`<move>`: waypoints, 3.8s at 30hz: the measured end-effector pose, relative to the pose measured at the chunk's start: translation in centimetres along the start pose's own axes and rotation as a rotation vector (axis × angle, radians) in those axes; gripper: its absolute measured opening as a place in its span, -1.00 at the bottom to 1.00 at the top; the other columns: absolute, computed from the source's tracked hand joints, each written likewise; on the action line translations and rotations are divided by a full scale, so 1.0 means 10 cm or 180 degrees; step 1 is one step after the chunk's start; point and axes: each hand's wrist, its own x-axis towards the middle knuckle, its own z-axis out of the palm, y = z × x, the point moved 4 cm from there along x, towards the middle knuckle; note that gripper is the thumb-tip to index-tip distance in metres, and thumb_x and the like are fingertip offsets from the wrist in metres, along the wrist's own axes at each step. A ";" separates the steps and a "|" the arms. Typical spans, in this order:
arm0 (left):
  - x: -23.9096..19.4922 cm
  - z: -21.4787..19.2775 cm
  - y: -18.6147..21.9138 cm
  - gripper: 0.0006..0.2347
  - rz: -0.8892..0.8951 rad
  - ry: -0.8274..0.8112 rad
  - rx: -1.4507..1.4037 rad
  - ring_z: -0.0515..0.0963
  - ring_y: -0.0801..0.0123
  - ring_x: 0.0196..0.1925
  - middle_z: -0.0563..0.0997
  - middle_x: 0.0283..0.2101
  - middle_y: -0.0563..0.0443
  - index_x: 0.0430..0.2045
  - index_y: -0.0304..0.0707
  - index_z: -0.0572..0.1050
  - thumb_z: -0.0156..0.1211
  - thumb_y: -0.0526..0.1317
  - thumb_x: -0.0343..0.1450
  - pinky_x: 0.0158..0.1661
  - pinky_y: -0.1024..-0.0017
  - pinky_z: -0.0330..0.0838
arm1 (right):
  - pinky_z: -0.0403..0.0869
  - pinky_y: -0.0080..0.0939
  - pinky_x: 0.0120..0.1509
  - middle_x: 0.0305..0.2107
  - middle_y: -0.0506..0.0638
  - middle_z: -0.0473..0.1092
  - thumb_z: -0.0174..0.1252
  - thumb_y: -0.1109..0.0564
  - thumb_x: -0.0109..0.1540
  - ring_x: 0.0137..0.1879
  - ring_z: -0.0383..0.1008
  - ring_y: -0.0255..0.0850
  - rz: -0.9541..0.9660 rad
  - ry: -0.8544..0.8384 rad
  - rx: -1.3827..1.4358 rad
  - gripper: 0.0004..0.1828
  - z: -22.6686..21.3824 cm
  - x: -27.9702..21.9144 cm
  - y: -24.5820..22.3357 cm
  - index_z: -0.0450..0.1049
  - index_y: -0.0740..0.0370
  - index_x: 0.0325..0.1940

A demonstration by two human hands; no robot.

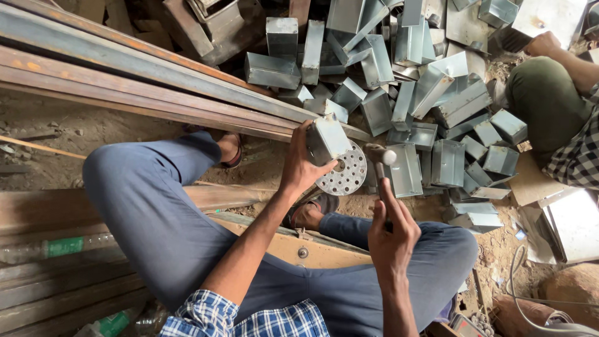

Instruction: The person uses a hammer to knock a rectangular metal component onto a circular metal jig and then uses a punch and hammer to adjust or mark the piece before setting it aside.

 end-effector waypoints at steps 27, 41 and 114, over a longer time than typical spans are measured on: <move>-0.02 0.00 0.00 -0.06 0.0016 0.0057 -0.0047 0.44 -0.12 0.25 0.39 0.19 -0.32 0.30 -0.38 0.15 0.67 -0.17 0.05 0.25 0.09 0.38 | 0.39 -0.19 -0.31 -0.33 0.05 0.46 0.04 0.18 0.48 -0.35 0.39 -0.30 -0.0129 0.0403 0.0082 -0.56 -0.03 0.00 -0.29 0.34 0.11 0.48; -0.13 0.04 -0.04 -0.07 -0.0333 -0.0435 0.0386 0.46 0.00 0.12 0.40 0.09 -0.23 0.40 -0.18 0.18 0.61 -0.12 0.10 0.14 0.06 0.43 | 0.20 -0.37 -0.44 -0.61 -0.21 0.24 0.09 0.25 0.33 -0.47 0.14 -0.47 0.1510 0.0097 0.1026 -0.44 0.55 -0.49 0.90 0.32 0.12 0.46; -0.20 -0.03 -0.70 -0.04 -0.3295 -0.0253 -0.1243 0.48 0.05 0.19 0.29 0.28 -0.27 0.39 0.05 -0.07 0.50 0.07 0.15 0.02 -0.01 0.52 | 0.37 0.24 -0.23 -0.53 0.31 0.45 0.02 0.19 0.36 -0.35 0.48 0.31 0.0775 -0.0870 0.0216 -0.63 1.01 -0.48 1.30 0.15 0.19 0.23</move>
